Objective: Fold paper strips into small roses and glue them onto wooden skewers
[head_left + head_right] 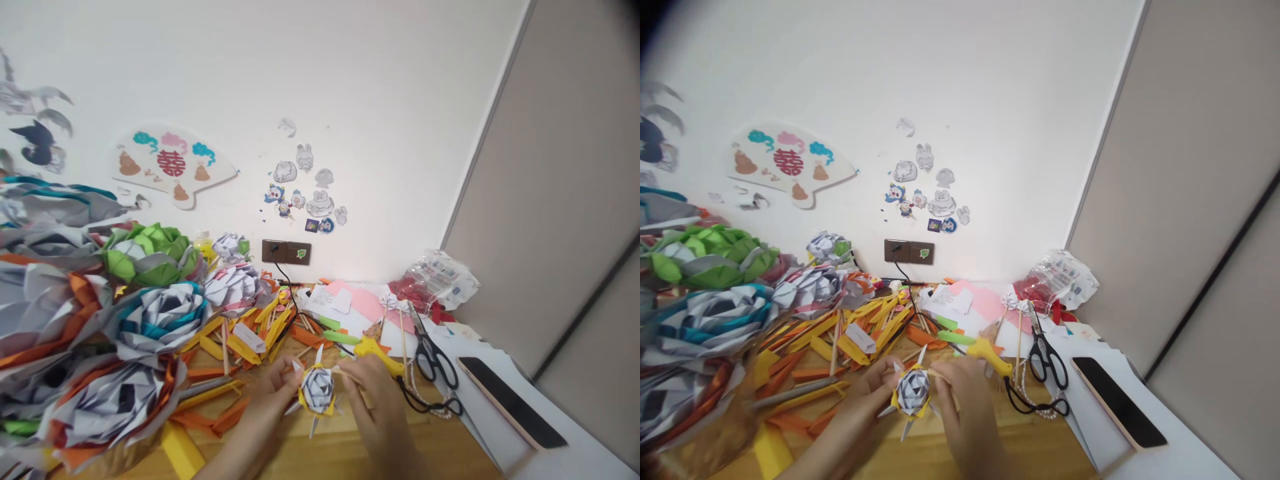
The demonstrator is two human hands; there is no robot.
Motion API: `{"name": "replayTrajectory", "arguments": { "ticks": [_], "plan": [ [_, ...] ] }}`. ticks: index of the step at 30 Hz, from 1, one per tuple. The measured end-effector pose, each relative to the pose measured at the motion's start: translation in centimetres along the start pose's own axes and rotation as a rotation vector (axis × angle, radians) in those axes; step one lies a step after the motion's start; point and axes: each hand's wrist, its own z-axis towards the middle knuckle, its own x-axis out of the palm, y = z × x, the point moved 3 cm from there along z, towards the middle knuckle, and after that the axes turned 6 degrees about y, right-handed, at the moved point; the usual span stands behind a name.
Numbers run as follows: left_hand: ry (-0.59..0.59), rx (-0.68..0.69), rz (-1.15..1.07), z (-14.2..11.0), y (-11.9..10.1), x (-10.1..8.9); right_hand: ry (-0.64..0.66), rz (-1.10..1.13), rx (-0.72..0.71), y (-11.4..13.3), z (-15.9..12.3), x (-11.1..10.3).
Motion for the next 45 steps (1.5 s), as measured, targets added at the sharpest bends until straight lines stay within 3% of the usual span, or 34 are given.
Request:
{"name": "replayTrajectory", "arguments": {
  "ticks": [3, 12, 21, 25, 28, 32, 34, 45],
  "plan": [
    [-0.027, 0.045, 0.047, -0.1, -0.2, 0.3, 0.033, 0.047, 0.114, -0.5, 0.0, 0.7],
    [-0.038, 0.082, 0.125, 0.2, -0.3, 0.0, 0.098, 0.187, 0.237, -1.0, -0.2, 1.3],
    [-0.015, 0.126, 0.199, -0.1, -0.6, 0.1, 0.183, 0.368, 0.589, -1.8, -0.1, 1.9],
    [-0.008, 0.175, 0.274, 0.2, -0.5, -0.2, 0.169, 0.390, 0.620, -1.7, 0.3, 1.7],
    [-0.006, 0.179, 0.291, 0.4, -0.2, -0.4, 0.154, 0.244, 0.514, -1.5, 0.3, 1.4],
    [-0.021, 0.176, 0.296, 0.6, -0.1, -0.6, 0.180, -0.032, 0.109, -0.7, -0.1, 1.2],
    [-0.031, 0.169, 0.298, 0.5, -0.2, -0.5, 0.193, -0.089, -0.014, -0.5, -0.3, 1.2],
    [-0.070, 0.198, 0.352, 0.2, -0.3, -0.6, 0.177, -0.328, -0.239, 0.7, 0.3, 0.8]
  ]
}}
